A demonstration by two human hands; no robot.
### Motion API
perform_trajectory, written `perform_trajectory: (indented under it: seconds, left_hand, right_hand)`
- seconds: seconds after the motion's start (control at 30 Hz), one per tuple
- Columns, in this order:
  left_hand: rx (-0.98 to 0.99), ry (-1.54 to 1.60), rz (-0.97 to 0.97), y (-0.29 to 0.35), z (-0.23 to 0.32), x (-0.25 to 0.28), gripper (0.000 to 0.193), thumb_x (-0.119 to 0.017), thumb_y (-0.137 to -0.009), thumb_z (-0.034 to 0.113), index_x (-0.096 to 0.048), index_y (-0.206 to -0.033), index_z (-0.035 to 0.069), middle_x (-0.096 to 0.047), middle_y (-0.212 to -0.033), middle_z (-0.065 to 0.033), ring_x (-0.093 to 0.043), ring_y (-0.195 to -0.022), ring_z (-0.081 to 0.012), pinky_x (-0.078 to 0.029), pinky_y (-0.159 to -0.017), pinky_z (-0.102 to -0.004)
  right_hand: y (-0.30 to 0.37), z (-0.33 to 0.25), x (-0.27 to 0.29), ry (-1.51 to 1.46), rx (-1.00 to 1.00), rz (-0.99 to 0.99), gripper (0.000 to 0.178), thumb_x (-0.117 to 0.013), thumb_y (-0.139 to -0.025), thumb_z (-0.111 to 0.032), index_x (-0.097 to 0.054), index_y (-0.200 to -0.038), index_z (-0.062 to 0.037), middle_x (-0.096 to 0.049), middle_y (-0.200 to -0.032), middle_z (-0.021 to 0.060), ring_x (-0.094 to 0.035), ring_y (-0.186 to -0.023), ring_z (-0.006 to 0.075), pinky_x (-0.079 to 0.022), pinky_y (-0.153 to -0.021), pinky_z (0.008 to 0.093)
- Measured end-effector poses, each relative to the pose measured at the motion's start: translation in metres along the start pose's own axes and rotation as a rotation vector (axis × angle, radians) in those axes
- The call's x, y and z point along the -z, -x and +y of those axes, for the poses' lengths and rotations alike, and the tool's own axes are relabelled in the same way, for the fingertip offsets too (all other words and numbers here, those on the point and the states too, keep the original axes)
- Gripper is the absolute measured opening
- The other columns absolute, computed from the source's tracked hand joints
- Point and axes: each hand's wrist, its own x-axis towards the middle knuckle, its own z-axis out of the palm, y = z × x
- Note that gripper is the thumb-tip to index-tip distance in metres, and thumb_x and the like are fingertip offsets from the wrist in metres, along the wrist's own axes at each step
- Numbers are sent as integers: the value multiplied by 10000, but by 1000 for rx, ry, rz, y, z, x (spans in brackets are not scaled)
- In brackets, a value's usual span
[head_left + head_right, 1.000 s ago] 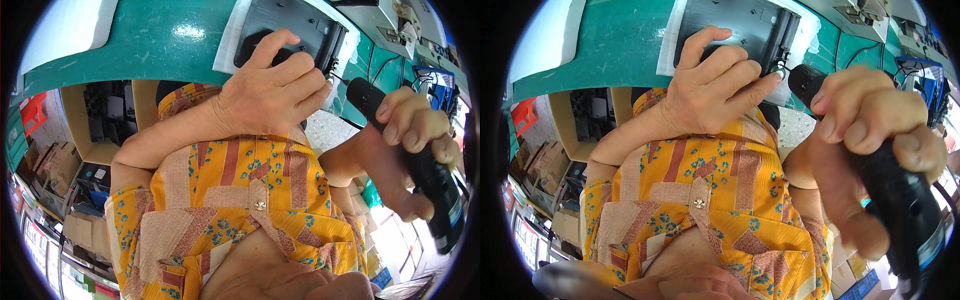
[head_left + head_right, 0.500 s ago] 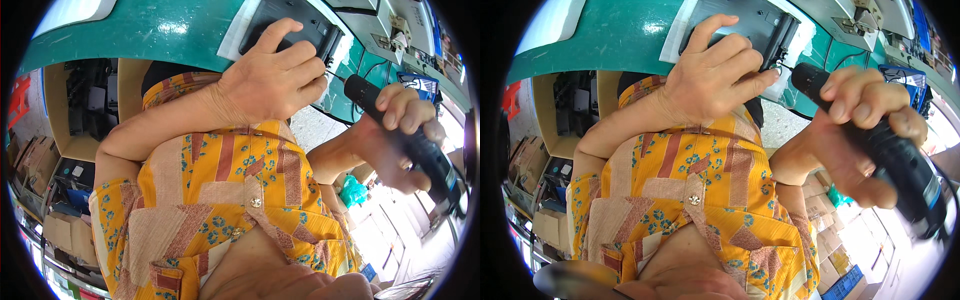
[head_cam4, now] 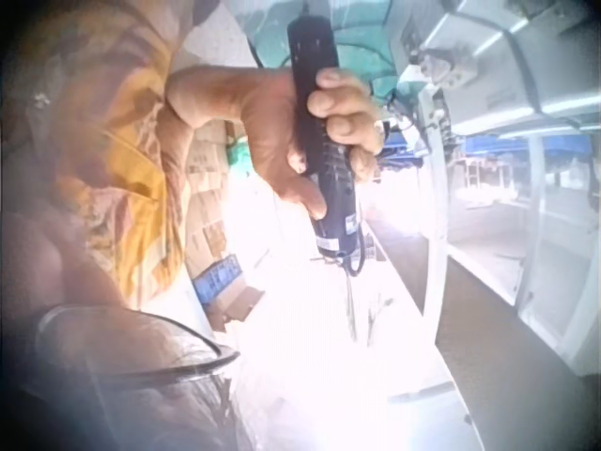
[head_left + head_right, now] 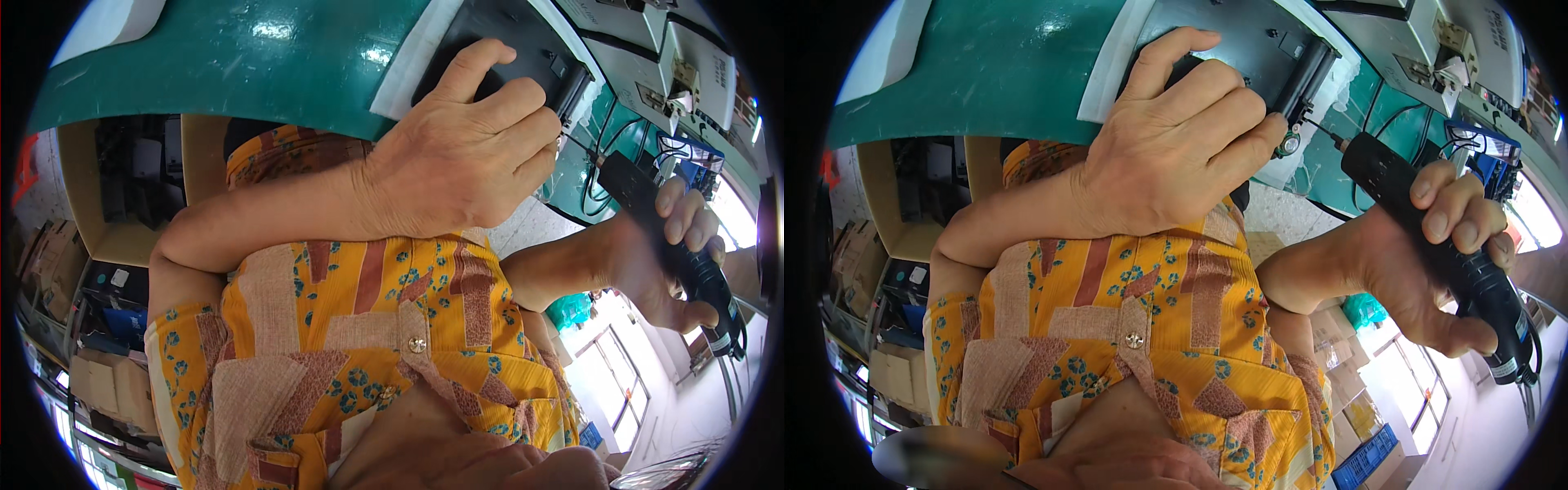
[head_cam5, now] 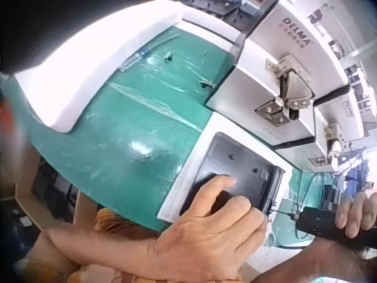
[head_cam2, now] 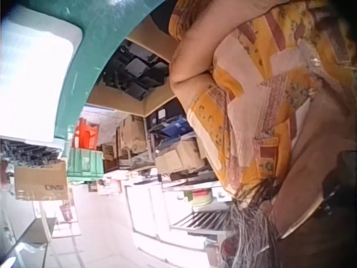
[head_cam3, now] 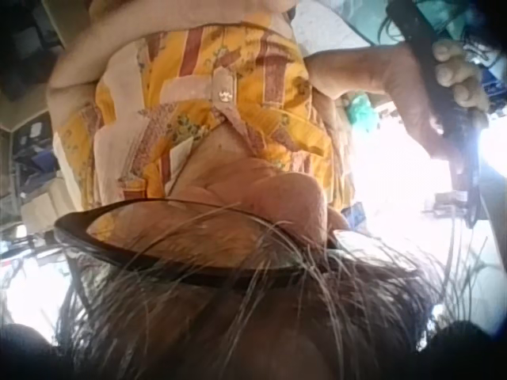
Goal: Assembling small electronic components and plastic casings using an electric screwdriver.
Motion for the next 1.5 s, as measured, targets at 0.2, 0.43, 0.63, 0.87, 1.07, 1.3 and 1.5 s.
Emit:
perform_trajectory:
  seconds: [0.2,0.43,0.63,0.87,1.07,1.3,1.5]
  left_hand:
    - [84,43,-103,-13,14,4,94,-644,-715,159,-640,-682,71,-516,-784,-23,-539,-871,-207,-401,-1035,-531]
    - [81,61,-83,-20,12,-7,94,-663,-681,153,-623,-683,67,-518,-793,-41,-544,-875,-230,-413,-988,-497]
    - [87,44,-279,-32,7,24,144,-664,-703,145,-630,-808,51,-542,-841,-50,-564,-902,-248,-409,-969,-471]
    - [183,64,-424,-48,10,43,307,-827,-681,124,-651,-931,95,-570,-882,-50,-565,-919,-281,-389,-926,-440]
    - [204,56,-519,-52,6,50,289,-812,-743,101,-637,-972,102,-573,-855,-44,-559,-873,-280,-381,-862,-415]
    - [194,40,-613,-48,-6,47,286,-826,-758,121,-638,-970,85,-589,-855,-53,-577,-859,-266,-389,-866,-402]
    - [196,41,-582,-45,-11,47,296,-842,-752,137,-674,-985,64,-614,-852,-52,-591,-841,-271,-433,-843,-395]
  right_hand:
    - [-1,-4,-1,0,-8,-14,734,-720,-802,-705,-636,-1154,-66,-604,-954,56,-569,-754,181,-422,-706,371]
    - [11,-7,3,-22,20,14,749,-715,-809,-712,-629,-1179,-67,-596,-968,57,-566,-766,180,-425,-712,373]
    - [18,3,-14,-43,47,37,728,-718,-803,-664,-661,-1162,-33,-578,-930,58,-518,-756,180,-363,-738,362]
    - [14,13,-10,-42,84,-163,722,-616,-898,-689,-637,-1250,-59,-607,-1018,93,-561,-821,219,-438,-750,406]
    - [22,22,-11,-78,122,-169,735,-601,-908,-696,-618,-1297,-73,-595,-1045,96,-560,-832,220,-443,-758,409]
    - [28,28,-13,-108,143,-160,779,-629,-890,-712,-598,-1332,-71,-578,-1050,80,-549,-839,207,-447,-772,411]
    - [20,37,-16,-86,149,-267,784,-635,-902,-699,-554,-1363,-69,-561,-1087,86,-553,-856,212,-455,-786,414]
